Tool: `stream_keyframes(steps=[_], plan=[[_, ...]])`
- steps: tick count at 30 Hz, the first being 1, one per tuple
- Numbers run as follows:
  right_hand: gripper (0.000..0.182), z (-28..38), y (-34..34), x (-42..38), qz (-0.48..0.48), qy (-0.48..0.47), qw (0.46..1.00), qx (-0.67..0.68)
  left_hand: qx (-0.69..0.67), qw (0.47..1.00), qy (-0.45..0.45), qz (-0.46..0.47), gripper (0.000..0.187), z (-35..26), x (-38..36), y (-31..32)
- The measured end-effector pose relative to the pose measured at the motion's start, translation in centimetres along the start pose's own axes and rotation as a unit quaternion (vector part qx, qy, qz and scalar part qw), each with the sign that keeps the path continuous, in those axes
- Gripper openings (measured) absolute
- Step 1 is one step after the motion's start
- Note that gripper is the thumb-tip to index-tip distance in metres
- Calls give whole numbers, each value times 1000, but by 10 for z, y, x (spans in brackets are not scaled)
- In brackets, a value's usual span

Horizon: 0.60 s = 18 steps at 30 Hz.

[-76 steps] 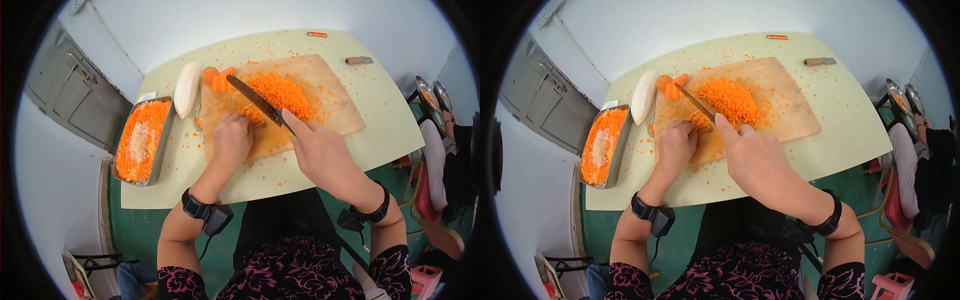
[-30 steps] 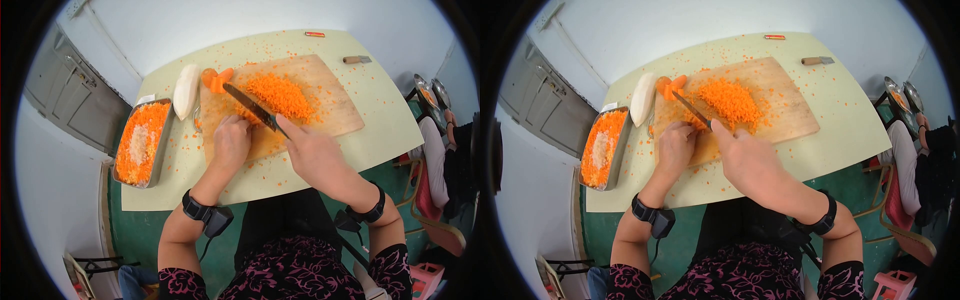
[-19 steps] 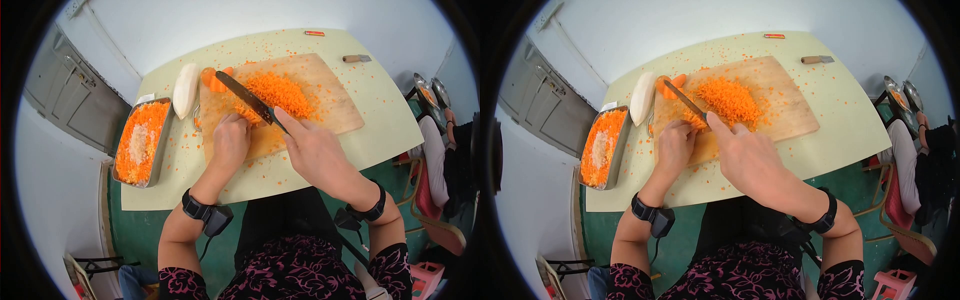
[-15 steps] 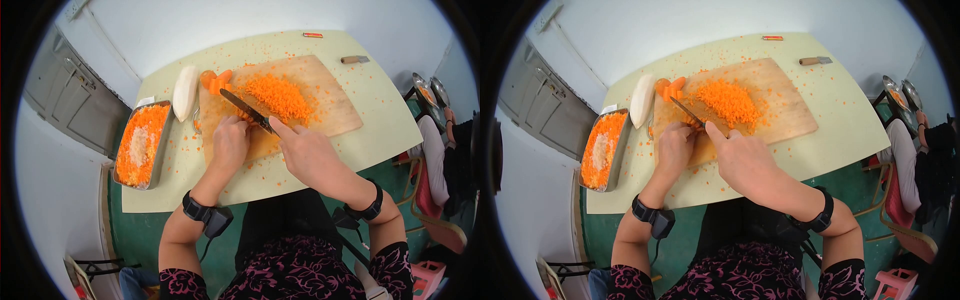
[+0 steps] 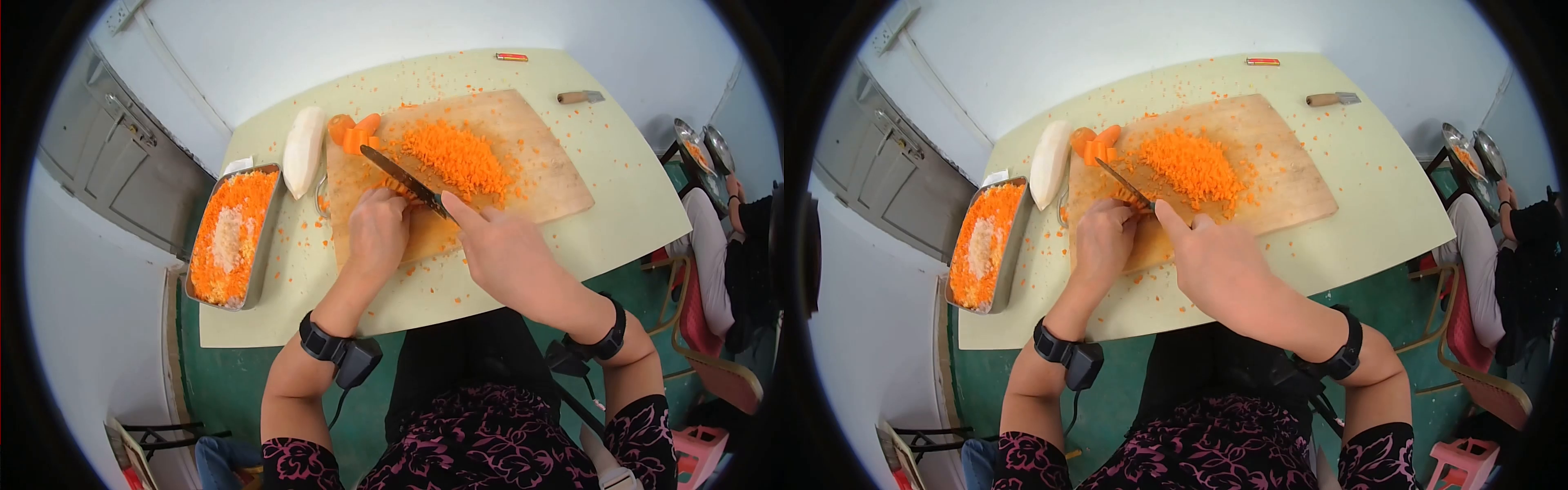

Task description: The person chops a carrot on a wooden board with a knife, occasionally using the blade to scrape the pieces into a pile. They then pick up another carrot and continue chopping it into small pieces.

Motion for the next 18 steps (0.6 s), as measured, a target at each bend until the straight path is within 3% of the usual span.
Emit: stream_keyframes(steps=[5,8,11,14,18], plan=[[48,-1,-10,2,-17,7,1000,12,14,1000,-7,6,7,0,-1,-2],[46,-8,-24,3,-71,32,995,55,-28,999,-25,-1,8,2,0,-3],[44,-16,-28,2,-67,64,994,56,-67,997,-28,-8,7,8,2,-2],[43,-18,-22,-4,-69,36,995,63,-54,997,-44,17,8,10,5,-3],[42,-19,-20,-7,-77,38,995,53,-67,986,-152,4,14,15,10,-12]])
Point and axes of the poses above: each hand's wrist, its own x-axis towards the middle knuckle, its own y-axis out of the palm, z = x × y, the point moved 6 cm from there along x, towards the middle knuckle, and after that the axes turned 14 degrees about -z, right-handed, at the moved point
